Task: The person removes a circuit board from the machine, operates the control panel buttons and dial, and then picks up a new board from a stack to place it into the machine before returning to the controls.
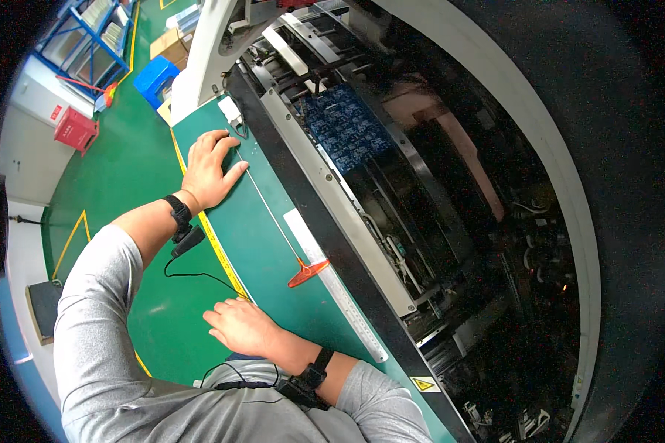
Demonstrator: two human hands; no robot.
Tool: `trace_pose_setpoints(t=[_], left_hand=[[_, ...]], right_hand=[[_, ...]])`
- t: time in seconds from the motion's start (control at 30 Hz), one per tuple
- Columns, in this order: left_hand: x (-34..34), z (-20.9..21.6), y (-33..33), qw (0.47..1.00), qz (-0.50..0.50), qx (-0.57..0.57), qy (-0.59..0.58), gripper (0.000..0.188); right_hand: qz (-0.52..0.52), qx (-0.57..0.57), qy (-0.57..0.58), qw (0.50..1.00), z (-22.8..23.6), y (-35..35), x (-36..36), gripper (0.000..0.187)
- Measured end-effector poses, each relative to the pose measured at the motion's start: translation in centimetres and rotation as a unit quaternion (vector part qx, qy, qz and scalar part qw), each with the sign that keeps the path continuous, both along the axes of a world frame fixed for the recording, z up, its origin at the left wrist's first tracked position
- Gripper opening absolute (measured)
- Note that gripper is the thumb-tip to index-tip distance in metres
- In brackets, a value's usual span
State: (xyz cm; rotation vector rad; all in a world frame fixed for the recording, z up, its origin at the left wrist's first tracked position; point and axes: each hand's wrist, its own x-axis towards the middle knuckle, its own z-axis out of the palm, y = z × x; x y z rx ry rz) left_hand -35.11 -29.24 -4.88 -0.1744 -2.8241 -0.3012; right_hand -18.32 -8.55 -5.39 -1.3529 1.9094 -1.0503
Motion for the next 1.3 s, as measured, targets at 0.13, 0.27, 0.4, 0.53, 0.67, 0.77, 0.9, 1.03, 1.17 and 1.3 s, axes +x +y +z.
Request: trace_pose_setpoints(t=[0.13,0.27,0.4,0.53,0.67,0.77,0.9,1.03,1.17,1.3], left_hand=[[-0.1,-0.2,-0.1,1.000,-0.008,-0.004,0.023,0.042],[-0.3,-0.9,0.0,1.000,-0.008,-0.013,0.022,0.040],[-0.4,-1.3,-0.1,0.999,0.009,-0.039,-0.001,0.039],[-0.5,-1.4,-0.4,0.999,-0.001,-0.043,-0.006,0.038],[-0.5,-1.5,-0.3,0.999,0.000,-0.049,-0.003,0.038],[-0.5,-1.5,-0.3,0.998,0.000,-0.060,0.006,0.038],[-0.6,-1.8,-0.5,0.999,-0.004,-0.044,-0.003,0.038],[-0.6,-1.8,-0.5,0.998,-0.006,-0.056,-0.003,0.038],[-0.6,-1.8,-0.4,0.998,-0.002,-0.058,-0.001,0.038],[-0.5,-1.7,-0.4,0.998,0.002,-0.060,-0.005,0.039]], right_hand=[[-0.035,-0.012,-0.008,0.999,-0.1,0.0,0.2,0.029],[-0.046,-0.022,0.009,0.999,-0.6,0.3,0.6,0.023],[-0.054,-0.053,0.018,0.997,-1.1,0.5,0.9,0.022],[-0.071,-0.048,0.022,0.996,-1.2,0.3,1.1,0.021],[-0.070,-0.046,0.030,0.996,-1.3,0.3,1.2,0.022],[-0.067,-0.035,0.045,0.996,-1.3,0.3,1.2,0.022],[-0.065,-0.026,0.060,0.996,-1.5,0.2,1.6,0.022],[-0.069,-0.028,0.062,0.995,-1.6,0.1,1.6,0.023],[-0.066,-0.020,0.057,0.996,-1.7,0.2,1.6,0.022],[-0.060,-0.013,0.053,0.997,-1.7,0.1,1.6,0.022]])
